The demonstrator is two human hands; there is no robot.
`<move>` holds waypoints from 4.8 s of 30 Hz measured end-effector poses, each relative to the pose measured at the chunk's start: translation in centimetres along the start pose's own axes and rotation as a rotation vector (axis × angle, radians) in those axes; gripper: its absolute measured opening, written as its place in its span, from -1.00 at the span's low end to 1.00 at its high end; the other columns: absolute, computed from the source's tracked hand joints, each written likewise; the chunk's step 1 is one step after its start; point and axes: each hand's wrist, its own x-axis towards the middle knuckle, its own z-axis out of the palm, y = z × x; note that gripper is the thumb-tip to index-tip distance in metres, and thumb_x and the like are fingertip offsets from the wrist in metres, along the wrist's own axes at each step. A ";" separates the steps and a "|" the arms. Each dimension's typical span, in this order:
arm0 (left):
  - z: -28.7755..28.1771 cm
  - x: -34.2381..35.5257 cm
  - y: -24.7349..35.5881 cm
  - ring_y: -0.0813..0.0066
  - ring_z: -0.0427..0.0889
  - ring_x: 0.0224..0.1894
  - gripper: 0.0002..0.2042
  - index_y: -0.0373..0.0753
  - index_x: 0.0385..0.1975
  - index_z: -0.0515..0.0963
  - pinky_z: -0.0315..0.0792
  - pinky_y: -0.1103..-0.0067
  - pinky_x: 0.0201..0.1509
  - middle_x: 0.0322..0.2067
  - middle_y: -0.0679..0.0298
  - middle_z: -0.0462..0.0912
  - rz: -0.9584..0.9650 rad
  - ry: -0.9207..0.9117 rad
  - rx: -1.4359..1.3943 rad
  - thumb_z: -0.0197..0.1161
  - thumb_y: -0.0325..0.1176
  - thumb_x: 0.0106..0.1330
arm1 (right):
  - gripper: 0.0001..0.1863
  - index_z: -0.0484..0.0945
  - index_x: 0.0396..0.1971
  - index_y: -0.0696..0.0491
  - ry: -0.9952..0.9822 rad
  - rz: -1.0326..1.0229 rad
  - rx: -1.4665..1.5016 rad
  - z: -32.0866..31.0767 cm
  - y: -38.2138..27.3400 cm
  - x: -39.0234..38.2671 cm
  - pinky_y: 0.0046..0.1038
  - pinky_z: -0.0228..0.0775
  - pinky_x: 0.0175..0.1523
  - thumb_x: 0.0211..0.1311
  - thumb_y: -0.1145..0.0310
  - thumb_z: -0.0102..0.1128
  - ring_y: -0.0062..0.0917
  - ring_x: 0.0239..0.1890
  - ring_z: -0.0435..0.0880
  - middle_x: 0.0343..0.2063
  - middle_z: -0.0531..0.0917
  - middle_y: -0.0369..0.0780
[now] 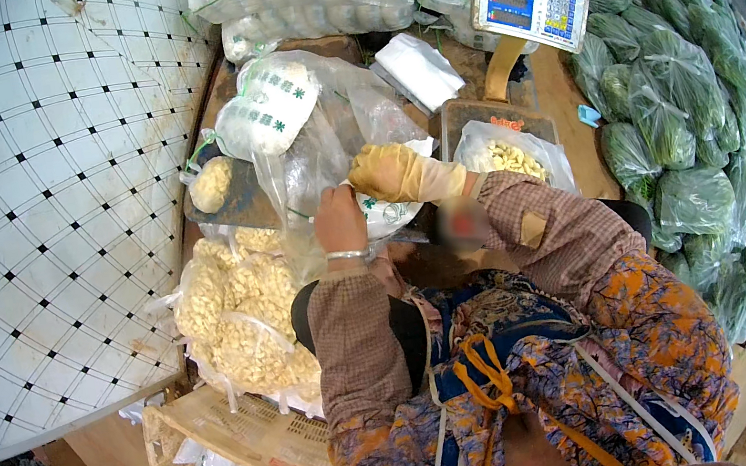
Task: The person fills plastic bags with peeled garlic cloves from a large container, weighs them on a digital scale, and ties the bags closed.
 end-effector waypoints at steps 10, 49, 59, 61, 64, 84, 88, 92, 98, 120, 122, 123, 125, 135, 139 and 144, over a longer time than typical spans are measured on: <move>1.2 -0.1 -0.5 0.15 0.41 -0.48 -0.95 -0.25 -0.58 0.43 0.29 0.40 -0.46 -0.56 0.16 0.40 0.159 0.085 -0.087 0.03 -0.49 -0.03 | -0.84 0.45 -0.49 0.11 0.000 0.250 0.633 3.0 0.9 -0.8 -0.37 0.30 -0.31 -0.09 0.37 -0.02 -0.22 -0.40 0.47 -0.49 0.51 -0.09; -0.9 5.0 1.8 0.18 0.45 -0.52 -0.94 -0.22 -0.56 0.40 0.32 0.47 -0.49 -0.59 0.16 0.44 0.100 -0.640 -0.152 0.12 -0.47 -0.05 | -0.11 0.02 0.10 0.20 -0.104 1.353 0.198 13.1 30.9 -3.6 -0.44 0.26 -0.04 -0.27 0.16 0.24 -0.24 -0.06 0.39 -0.15 0.41 0.05; -0.4 5.7 2.3 0.22 0.46 -0.54 -0.89 -0.22 -0.57 0.41 0.33 0.49 -0.53 -0.61 0.19 0.44 -0.013 -0.742 -0.144 0.17 -0.52 -0.14 | -0.73 0.36 -0.34 0.17 0.112 0.638 0.003 16.3 24.9 3.1 -0.43 0.37 -0.54 -0.10 0.39 -0.04 -0.34 -0.57 0.53 -0.57 0.50 -0.15; -0.4 5.7 2.3 0.22 0.46 -0.55 -0.87 -0.22 -0.57 0.42 0.33 0.49 -0.53 -0.62 0.18 0.44 -0.006 -0.737 -0.153 0.17 -0.54 -0.15 | -0.70 0.33 -0.27 0.27 -0.119 0.581 0.095 18.4 22.1 4.9 -0.41 0.39 -0.51 -0.06 0.46 -0.06 -0.28 -0.50 0.57 -0.48 0.54 -0.08; -0.7 5.4 2.0 0.23 0.45 -0.57 -0.85 -0.22 -0.54 0.43 0.32 0.50 -0.55 -0.63 0.18 0.43 -0.036 -0.694 -0.161 0.17 -0.56 -0.16 | -0.66 0.34 -0.24 0.26 -0.499 0.517 0.239 15.4 19.4 6.1 -0.32 0.40 -0.39 -0.08 0.42 -0.04 -0.25 -0.42 0.56 -0.40 0.53 -0.05; -0.8 5.8 3.0 0.23 0.37 -0.56 -0.83 -0.30 -0.45 0.45 0.24 0.52 -0.51 -0.62 0.14 0.37 0.007 -0.579 -0.072 0.03 -0.65 -0.07 | -0.55 0.31 -0.07 0.08 0.001 0.601 0.252 4.1 27.7 -10.5 -0.32 0.26 -0.13 0.01 0.21 -0.02 -0.23 -0.26 0.44 -0.35 0.48 -0.06; -0.3 5.0 3.0 0.31 0.36 -0.57 -0.84 -0.33 -0.45 0.44 0.22 0.57 -0.50 -0.62 0.16 0.36 0.017 -0.558 -0.076 0.03 -0.65 -0.06 | -0.58 0.35 -0.14 0.13 0.032 0.748 0.266 -1.4 25.3 -20.6 -0.32 0.27 -0.15 -0.02 0.22 -0.05 -0.21 -0.26 0.46 -0.31 0.49 -0.04; -0.2 4.1 3.2 0.45 0.34 -0.57 -0.91 -0.35 -0.44 0.44 0.20 0.62 -0.52 -0.57 0.20 0.41 0.004 -0.524 -0.073 0.04 -0.53 0.04 | -0.55 0.24 -0.01 0.10 0.052 1.083 0.278 -5.4 26.1 -33.8 -0.43 0.30 -0.27 0.03 0.33 -0.07 -0.44 -0.37 0.48 -0.43 0.49 -0.13; 1.8 1.9 0.0 0.56 0.30 -0.47 -0.80 -0.40 -0.40 0.40 0.24 0.64 -0.38 -0.50 0.28 0.40 -0.017 -0.375 -0.180 0.07 -0.36 0.13 | -0.57 0.33 -0.13 0.15 0.079 1.630 0.514 0.8 19.3 -51.2 -0.36 0.26 -0.06 -0.09 0.33 -0.05 -0.23 -0.15 0.44 -0.23 0.46 0.02; 3.0 4.6 -3.1 0.26 0.38 -0.10 -0.64 -0.43 -0.07 0.28 0.23 0.51 -0.02 -0.11 0.01 0.37 -0.020 -0.273 0.242 0.01 -0.51 0.08 | -0.56 0.36 -0.11 0.12 0.297 2.149 1.213 25.6 -6.1 -56.4 -0.46 0.26 -0.07 -0.02 0.24 0.02 -0.35 -0.09 0.40 -0.17 0.47 -0.11; 2.4 3.8 -2.7 0.30 0.36 -0.09 -0.65 -0.41 -0.07 0.27 0.22 0.52 -0.01 -0.10 0.04 0.36 -0.043 -0.248 0.162 -0.03 -0.54 0.09 | -0.55 0.35 -0.10 0.13 0.617 2.192 1.368 22.8 -4.4 -57.5 -0.48 0.26 -0.07 -0.02 0.23 0.02 -0.37 -0.10 0.41 -0.17 0.46 -0.12; 2.0 3.3 -3.0 0.30 0.36 -0.09 -0.65 -0.41 -0.07 0.27 0.22 0.52 -0.01 -0.10 0.04 0.36 -0.072 -0.226 0.161 -0.03 -0.54 0.09 | -0.55 0.35 -0.10 0.13 0.854 2.178 1.486 20.5 -3.1 -58.0 -0.49 0.25 -0.06 -0.01 0.22 0.02 -0.37 -0.10 0.41 -0.17 0.46 -0.12; 1.5 2.5 -3.9 0.33 0.36 -0.10 -0.68 -0.41 -0.10 0.29 0.22 0.54 -0.02 -0.12 0.06 0.38 0.022 -0.210 0.008 -0.05 -0.55 0.11 | -0.54 0.34 -0.10 0.13 1.396 1.991 1.802 15.2 -0.6 -59.0 -0.50 0.25 -0.06 -0.01 0.20 0.03 -0.39 -0.12 0.41 -0.17 0.46 -0.13; 3.9 1.3 -3.9 0.40 0.41 -0.24 -0.80 -0.35 -0.28 0.40 0.26 0.59 -0.11 -0.32 0.17 0.45 0.064 -0.122 -0.215 -0.08 -0.57 0.10 | -0.66 0.36 -0.11 0.11 1.139 1.312 0.578 -2.6 10.5 -48.4 -0.59 0.21 -0.12 0.08 0.36 0.00 -0.62 -0.17 0.39 -0.19 0.46 -0.28; 3.3 2.0 -0.7 0.42 0.45 -0.39 -0.83 -0.32 -0.35 0.43 0.31 0.57 -0.25 -0.47 0.21 0.48 -0.008 -0.172 -0.307 -0.04 -0.53 0.06 | -0.70 0.36 -0.14 0.17 0.864 1.052 0.539 -3.7 10.1 -38.5 -0.55 0.18 0.02 0.06 0.57 -0.06 -0.56 -0.11 0.40 -0.18 0.47 -0.22; 1.6 1.9 -1.2 0.48 0.45 -0.52 -0.86 -0.28 -0.37 0.44 0.31 0.60 -0.41 -0.59 0.22 0.47 -0.113 -0.267 -0.201 0.05 -0.43 0.07 | -0.66 0.34 -0.10 0.16 0.439 0.831 0.739 -4.7 7.2 -25.0 -0.60 0.22 -0.04 0.05 0.52 -0.05 -0.61 -0.15 0.40 -0.22 0.47 -0.25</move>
